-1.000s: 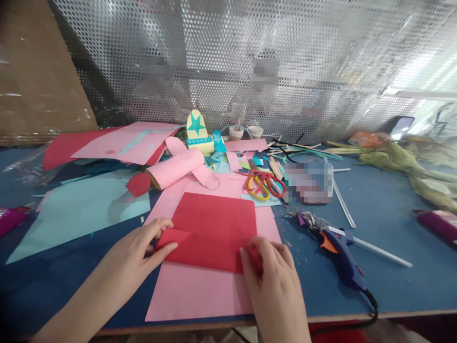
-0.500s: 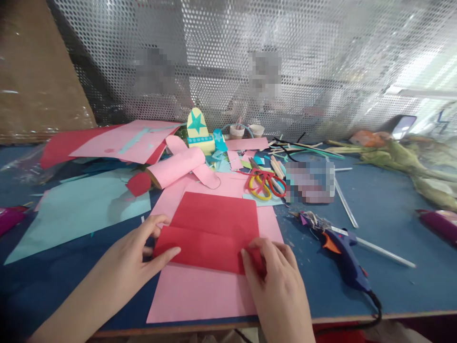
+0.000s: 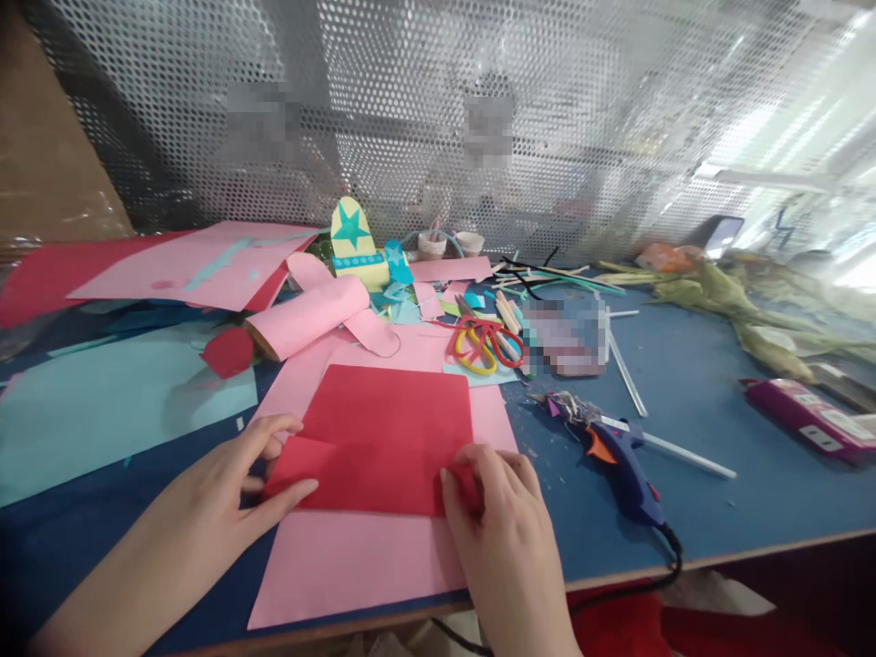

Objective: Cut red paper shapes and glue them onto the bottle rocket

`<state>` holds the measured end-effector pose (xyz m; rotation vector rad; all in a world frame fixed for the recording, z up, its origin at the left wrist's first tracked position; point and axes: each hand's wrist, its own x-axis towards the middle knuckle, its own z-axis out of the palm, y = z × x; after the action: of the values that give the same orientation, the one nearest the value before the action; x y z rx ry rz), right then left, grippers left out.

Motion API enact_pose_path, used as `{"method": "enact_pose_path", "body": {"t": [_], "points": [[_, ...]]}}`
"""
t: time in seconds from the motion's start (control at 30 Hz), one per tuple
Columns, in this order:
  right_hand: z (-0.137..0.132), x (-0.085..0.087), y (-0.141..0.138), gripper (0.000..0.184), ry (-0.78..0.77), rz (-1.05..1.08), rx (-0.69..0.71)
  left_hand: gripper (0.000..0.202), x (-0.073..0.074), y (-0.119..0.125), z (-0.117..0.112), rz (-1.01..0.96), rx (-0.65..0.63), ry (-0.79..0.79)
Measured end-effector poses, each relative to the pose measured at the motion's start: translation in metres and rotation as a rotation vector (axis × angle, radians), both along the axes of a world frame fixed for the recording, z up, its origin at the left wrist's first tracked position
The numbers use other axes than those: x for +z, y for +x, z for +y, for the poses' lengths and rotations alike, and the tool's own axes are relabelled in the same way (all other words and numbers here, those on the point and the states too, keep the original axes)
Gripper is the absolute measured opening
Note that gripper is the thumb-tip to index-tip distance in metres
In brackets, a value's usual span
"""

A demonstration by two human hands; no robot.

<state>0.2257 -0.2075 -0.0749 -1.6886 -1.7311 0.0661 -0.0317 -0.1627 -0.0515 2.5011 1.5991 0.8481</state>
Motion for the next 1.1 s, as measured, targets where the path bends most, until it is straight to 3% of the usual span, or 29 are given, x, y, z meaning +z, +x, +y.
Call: {"method": "enact_pose_path", "body": {"t": [0.43, 0.73, 0.93, 1.1], "points": [[0.001, -0.001, 0.003, 0.004, -0.043, 0.030, 0.017, 0.044, 0.003, 0.001, 0.001, 0.059, -0.022, 0.028], [0.000, 0.000, 0.005, 0.006, -0.038, 0.021, 0.030, 0.044, 0.003, 0.002, 0.002, 0.081, -0.033, 0.069], [0.003, -0.005, 0.014, 0.004, -0.031, -0.057, 0.090, 0.039, 0.003, 0.000, 0.001, 0.050, -0.030, 0.013], [0.001, -0.003, 0.008, 0.008, -0.048, 0.006, 0.009, 0.037, -0.003, -0.001, 0.000, -0.009, -0.003, 0.008]]}}
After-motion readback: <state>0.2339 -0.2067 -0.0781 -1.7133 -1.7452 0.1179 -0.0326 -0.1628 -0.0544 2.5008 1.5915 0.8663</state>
